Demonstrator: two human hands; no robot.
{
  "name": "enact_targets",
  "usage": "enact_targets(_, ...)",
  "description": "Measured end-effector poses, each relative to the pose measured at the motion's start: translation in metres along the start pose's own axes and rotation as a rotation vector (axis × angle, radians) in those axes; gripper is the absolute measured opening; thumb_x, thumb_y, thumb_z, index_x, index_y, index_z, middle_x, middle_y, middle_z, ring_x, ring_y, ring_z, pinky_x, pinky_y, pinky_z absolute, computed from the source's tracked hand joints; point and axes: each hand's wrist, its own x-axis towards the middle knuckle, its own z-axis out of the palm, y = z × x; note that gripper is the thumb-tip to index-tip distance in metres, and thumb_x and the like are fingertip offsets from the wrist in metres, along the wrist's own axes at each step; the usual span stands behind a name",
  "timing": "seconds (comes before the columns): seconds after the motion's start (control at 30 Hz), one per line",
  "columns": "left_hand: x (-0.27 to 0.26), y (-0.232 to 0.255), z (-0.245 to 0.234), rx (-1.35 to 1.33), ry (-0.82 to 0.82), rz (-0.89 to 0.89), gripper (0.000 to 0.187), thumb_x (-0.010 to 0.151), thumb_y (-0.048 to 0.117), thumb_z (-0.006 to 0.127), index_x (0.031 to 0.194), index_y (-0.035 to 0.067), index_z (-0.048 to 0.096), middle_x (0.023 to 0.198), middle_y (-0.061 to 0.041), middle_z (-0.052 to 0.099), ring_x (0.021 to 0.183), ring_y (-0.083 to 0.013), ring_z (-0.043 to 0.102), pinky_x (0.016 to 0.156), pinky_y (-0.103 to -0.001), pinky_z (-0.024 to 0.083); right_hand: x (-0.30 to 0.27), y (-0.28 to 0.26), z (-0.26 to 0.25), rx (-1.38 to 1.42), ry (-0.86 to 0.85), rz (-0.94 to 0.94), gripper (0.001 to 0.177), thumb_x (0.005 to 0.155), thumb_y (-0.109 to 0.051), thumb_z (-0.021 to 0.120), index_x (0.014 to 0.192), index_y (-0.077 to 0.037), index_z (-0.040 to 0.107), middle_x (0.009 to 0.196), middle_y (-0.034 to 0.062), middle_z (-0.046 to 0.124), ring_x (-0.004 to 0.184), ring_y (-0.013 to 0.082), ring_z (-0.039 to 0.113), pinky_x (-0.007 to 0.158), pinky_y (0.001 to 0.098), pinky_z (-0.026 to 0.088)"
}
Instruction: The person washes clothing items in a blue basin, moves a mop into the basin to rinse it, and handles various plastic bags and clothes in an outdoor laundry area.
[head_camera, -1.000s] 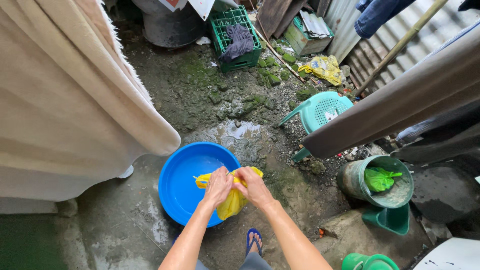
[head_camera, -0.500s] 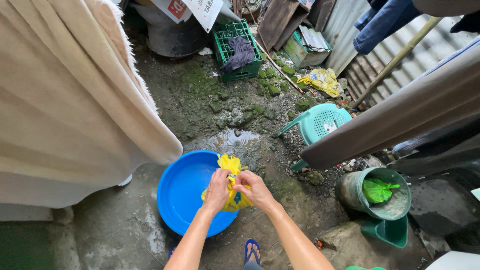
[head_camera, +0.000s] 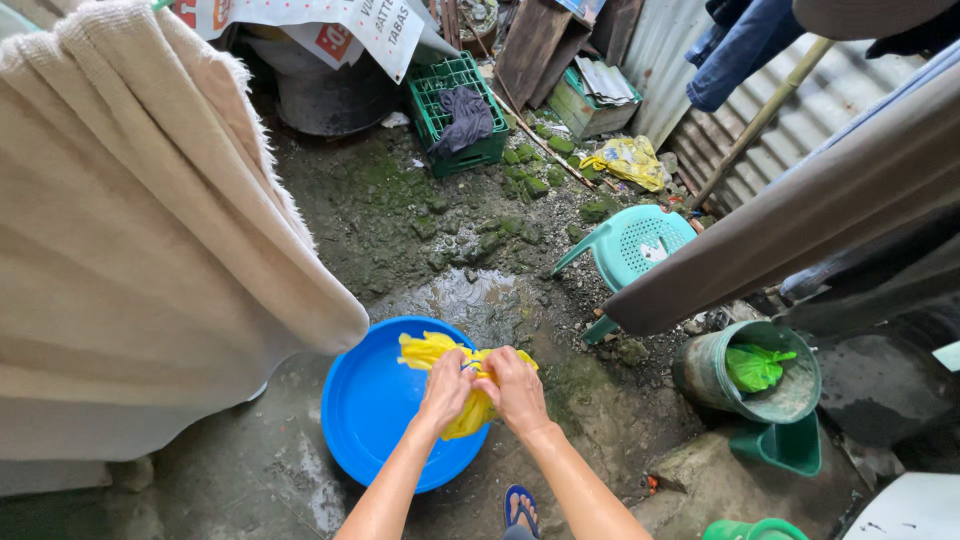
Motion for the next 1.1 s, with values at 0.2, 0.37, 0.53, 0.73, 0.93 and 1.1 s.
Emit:
enact_targets(0.2,-0.015,0.029,-0.031,0.168,0.02,0.111,0.027,0.081,0.001,0.064,0.108,0.001,0.059,0.108,-0.021,0.059,0.107,-0.041,0.056,0.091,-0.049,0.047,-0.008,-0.009,0.019,-0.035,0.043,0.051,0.026,0.082,-0.028,0.08,0.089,-0.008,0.064,0.092,0.0088,0.062,0.089,0.0316,0.063,0.078,0.0438,0.051)
enact_targets(0.37,-0.012,0.023,-0.05,0.103,0.029,0.119,0.028,0.082,-0.002,0.061,0.11,0.002,0.061,0.11,-0.019,0.06,0.106,-0.0402,0.056,0.091,-0.049,0.046,-0.005,-0.024,0.023,-0.01,0.178,-0.108,0.019,0.082,-0.025,0.078,0.085,-0.01,0.067,0.088,0.0041,0.067,0.088,0.0263,0.066,0.082,0.0458,0.048)
enact_targets(0.53,-0.008,0.007,-0.046,-0.063,0.023,0.091,0.019,0.085,0.0,0.059,0.103,0.002,0.064,0.104,-0.018,0.066,0.103,-0.0398,0.059,0.09,-0.048,0.046,-0.012,-0.021,0.033,0.118,0.218,0.024,0.012,0.081,-0.019,0.08,0.084,-0.01,0.073,0.092,0.002,0.07,0.091,0.0219,0.069,0.085,0.0401,0.051)
enact_targets(0.73,-0.011,-0.003,-0.033,-0.473,-0.113,-0.126,0.013,0.097,0.013,0.057,0.093,0.002,0.061,0.087,-0.012,0.064,0.085,-0.0285,0.06,0.078,-0.041,0.047,-0.021,0.021,0.056,0.955,0.27,0.32,0.004,0.089,-0.009,0.072,0.091,-0.006,0.073,0.099,-0.0056,0.068,0.093,0.0089,0.063,0.086,0.0257,0.05)
enact_targets(0.93,0.002,0.04,-0.034,-0.634,-0.094,-0.034,0.029,0.106,0.021,0.049,0.084,0.004,0.058,0.077,-0.005,0.06,0.075,-0.0159,0.057,0.07,-0.032,0.049,-0.042,0.058,0.103,0.818,0.266,0.461,0.01,0.095,-0.014,0.07,0.089,-0.005,0.069,0.083,-0.0035,0.067,0.08,0.0068,0.062,0.076,0.0241,0.051)
enact_targets(1.1,-0.005,0.042,-0.071,-0.182,-0.002,0.023,0.018,0.09,0.013,0.064,0.104,0.003,0.063,0.085,-0.011,0.064,0.079,-0.0253,0.063,0.072,-0.038,0.05,-0.037,0.055,0.085,0.568,0.219,0.514,0.013,0.095,-0.017,0.068,0.089,-0.005,0.07,0.077,-0.0022,0.066,0.075,0.0063,0.059,0.069,0.0244,0.05)
